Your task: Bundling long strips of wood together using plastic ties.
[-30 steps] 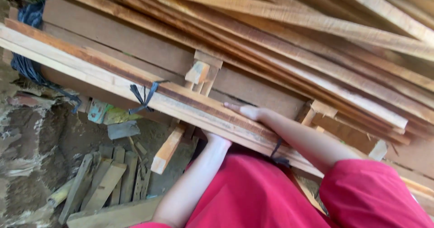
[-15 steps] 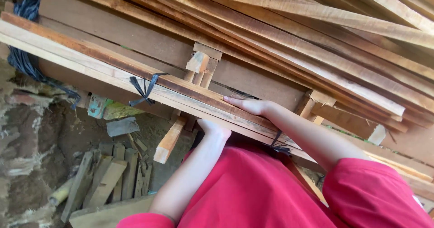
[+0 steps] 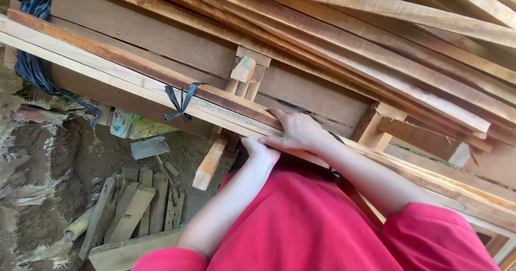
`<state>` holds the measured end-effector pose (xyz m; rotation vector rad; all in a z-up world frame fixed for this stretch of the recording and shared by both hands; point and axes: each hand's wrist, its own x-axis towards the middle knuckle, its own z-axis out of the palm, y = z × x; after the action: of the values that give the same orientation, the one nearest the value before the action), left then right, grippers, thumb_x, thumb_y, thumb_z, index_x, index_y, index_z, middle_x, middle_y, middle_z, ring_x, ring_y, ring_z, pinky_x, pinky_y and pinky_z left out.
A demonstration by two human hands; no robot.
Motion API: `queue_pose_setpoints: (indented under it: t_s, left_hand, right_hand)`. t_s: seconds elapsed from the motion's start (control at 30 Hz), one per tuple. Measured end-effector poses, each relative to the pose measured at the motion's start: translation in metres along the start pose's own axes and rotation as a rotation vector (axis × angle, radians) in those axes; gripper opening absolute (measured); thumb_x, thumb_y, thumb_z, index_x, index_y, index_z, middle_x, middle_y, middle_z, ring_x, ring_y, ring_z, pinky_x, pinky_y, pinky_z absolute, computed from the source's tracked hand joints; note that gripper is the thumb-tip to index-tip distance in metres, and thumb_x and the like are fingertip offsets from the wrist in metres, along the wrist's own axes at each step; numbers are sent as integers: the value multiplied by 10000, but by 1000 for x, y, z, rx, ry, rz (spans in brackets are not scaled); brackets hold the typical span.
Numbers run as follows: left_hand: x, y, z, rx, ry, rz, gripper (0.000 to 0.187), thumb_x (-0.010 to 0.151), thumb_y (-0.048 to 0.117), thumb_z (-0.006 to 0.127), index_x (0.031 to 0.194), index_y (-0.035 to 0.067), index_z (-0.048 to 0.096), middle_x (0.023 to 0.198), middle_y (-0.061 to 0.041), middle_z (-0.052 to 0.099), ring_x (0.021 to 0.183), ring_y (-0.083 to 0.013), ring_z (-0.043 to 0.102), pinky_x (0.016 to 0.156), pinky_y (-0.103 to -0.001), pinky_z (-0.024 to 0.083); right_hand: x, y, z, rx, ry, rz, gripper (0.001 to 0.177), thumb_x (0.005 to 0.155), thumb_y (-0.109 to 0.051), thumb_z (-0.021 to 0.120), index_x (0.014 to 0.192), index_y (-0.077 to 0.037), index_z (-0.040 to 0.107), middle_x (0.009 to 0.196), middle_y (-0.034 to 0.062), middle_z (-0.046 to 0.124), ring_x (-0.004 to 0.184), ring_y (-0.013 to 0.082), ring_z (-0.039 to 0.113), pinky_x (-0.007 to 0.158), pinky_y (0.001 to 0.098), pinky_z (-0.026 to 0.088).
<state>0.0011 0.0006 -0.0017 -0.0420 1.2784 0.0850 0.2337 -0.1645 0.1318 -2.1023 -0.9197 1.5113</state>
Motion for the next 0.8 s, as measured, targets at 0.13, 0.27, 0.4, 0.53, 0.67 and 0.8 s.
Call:
queue_pose_setpoints:
  t_s: [0.13, 0.27, 0.4, 0.53, 0.67, 0.8]
  left_hand:
    - [10, 2, 17, 34, -28, -11, 1187, 775, 933, 358, 1631, 202, -18, 1704, -47, -70, 1566, -293, -68, 1263, -620, -84]
    - [4, 1, 15, 32, -13, -13, 1185, 781, 928, 358, 1630, 201, -35, 1703, -50, -91, 1564, -294, -84, 1263, -620, -90]
    - [2, 3, 20, 30, -18, -2, 1183, 788, 923, 359, 1629, 200, -51, 1702, -52, -111, 1563, -295, -100, 1263, -620, -96]
    - [-53, -16, 86, 49, -23, 14, 1181, 794, 917, 359, 1628, 198, -67, 1700, -54, -132, 1561, -296, -116, 1263, -620, -101]
    - [-110, -39, 119, 42, -2, 18, 1180, 800, 912, 359, 1627, 197, -84, 1699, -57, -153, 1560, -296, -132, 1262, -620, -107]
    - [-118, -41, 121, 55, 15, 14, 1179, 807, 907, 360, 1627, 196, -100, 1697, -59, -174, 1558, -297, -149, 1262, -620, -113]
  right_hand:
    - [-4, 4, 4, -65, 88, -95, 902, 857, -668, 619, 1546, -124, 412, 1468, 194, 577, 1243, 437, 617, 1033, 595, 495]
    - [-5, 2, 4, 3, 57, -152, 900, 899, -629, 603, 1554, -55, 376, 1476, 266, 541, 1271, 490, 579, 1046, 623, 476]
    - [-13, 2, -12, 159, 8, -138, 817, 934, -525, 615, 1534, -5, 425, 1498, 292, 520, 1348, 495, 511, 1132, 602, 398]
    - [-36, 46, -23, 444, -168, 106, 854, 989, -605, 392, 1570, 20, 363, 1626, 259, 332, 1514, 431, 262, 1269, 567, 187]
    - [-31, 80, -15, 510, -242, 380, 977, 964, -753, 370, 1616, -28, 301, 1683, 205, 229, 1568, 370, 168, 1324, 508, 69]
    - [-34, 74, -8, 413, -265, 369, 928, 969, -758, 346, 1634, -114, 279, 1702, 146, 225, 1585, 325, 154, 1327, 463, 77]
